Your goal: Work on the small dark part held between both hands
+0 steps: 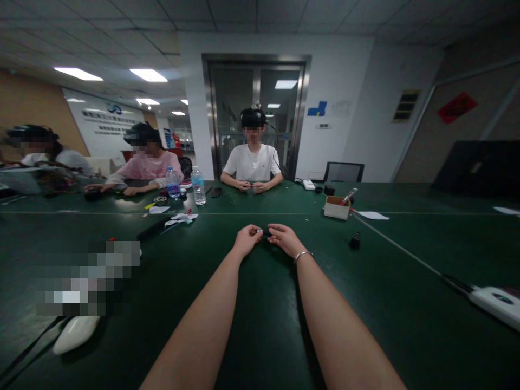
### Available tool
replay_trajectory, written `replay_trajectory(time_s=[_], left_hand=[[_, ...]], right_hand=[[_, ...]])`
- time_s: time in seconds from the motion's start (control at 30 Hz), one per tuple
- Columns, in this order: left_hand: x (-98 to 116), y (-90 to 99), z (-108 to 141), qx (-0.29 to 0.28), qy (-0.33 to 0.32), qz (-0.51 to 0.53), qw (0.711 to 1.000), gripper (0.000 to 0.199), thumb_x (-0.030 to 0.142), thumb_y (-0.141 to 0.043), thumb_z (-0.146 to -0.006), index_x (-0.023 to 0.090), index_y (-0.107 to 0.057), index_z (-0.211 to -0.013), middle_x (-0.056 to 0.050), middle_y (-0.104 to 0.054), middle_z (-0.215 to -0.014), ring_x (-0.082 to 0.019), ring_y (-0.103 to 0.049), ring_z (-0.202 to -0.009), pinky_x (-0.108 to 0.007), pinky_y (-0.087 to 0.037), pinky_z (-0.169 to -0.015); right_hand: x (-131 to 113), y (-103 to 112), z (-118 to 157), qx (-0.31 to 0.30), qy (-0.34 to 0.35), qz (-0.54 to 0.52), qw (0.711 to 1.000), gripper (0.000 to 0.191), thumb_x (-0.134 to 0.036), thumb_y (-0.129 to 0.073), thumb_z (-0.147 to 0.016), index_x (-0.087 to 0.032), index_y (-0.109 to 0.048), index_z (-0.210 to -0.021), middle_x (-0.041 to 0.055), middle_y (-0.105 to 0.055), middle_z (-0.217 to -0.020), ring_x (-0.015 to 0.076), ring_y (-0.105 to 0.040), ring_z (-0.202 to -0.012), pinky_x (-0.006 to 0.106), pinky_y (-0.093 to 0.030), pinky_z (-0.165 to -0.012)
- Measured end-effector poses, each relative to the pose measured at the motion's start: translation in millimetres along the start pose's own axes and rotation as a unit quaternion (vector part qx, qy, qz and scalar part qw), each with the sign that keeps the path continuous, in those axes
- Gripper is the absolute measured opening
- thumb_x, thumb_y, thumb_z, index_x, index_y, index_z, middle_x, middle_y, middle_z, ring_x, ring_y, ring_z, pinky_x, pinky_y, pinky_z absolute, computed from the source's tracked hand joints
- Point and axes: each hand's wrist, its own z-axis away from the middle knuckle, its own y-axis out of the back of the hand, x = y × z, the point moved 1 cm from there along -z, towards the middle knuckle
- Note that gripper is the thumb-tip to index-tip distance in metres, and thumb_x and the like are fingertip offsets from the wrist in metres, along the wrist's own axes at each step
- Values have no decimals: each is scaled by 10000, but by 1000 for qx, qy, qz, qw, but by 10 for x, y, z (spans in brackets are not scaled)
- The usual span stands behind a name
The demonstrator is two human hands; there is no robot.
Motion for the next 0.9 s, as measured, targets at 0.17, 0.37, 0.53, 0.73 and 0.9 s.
replay_trajectory(time_s=[0.17,0.37,0.53,0.73,0.9], left_hand=[[0,15,-4,-1,11,-9,1000,181,237,-617,-762,120,-630,-899,-56,-640,-738,-122,-602,-663,-237,-501,-628],[-22,14,-20,-5,10,-11,1000,183,273,-596,-778,115,-624,-865,-52,-641,-704,-116,-589,-624,-233,-483,-607],[-19,-1,-26,-7,9,-12,1000,194,300,-580,-779,114,-612,-822,-33,-618,-647,-105,-555,-559,-230,-452,-568],[-21,0,-35,-1,26,-31,999,218,321,-575,-786,113,-622,-831,-30,-617,-630,-98,-540,-528,-215,-429,-528],[-11,12,-27,-1,32,-47,998,233,346,-584,-781,121,-626,-824,-29,-616,-629,-101,-544,-533,-213,-427,-526]], right_hand=[[5,19,5,-8,-1,1,1000,169,-67,-687,-697,-122,-640,-849,47,-653,-732,103,-625,-549,223,-558,-558],[6,30,27,-27,9,-6,1000,230,-43,-683,-681,-144,-633,-881,32,-650,-720,130,-655,-638,263,-577,-652],[20,41,18,-34,11,-18,999,240,-23,-682,-662,-143,-633,-864,17,-623,-697,120,-650,-655,263,-571,-688],[18,38,15,-37,19,-13,999,252,-34,-705,-643,-150,-638,-856,12,-595,-722,117,-638,-689,282,-571,-717],[7,33,21,-34,16,-18,999,242,-30,-698,-641,-151,-643,-842,15,-587,-736,114,-631,-686,272,-576,-694]])
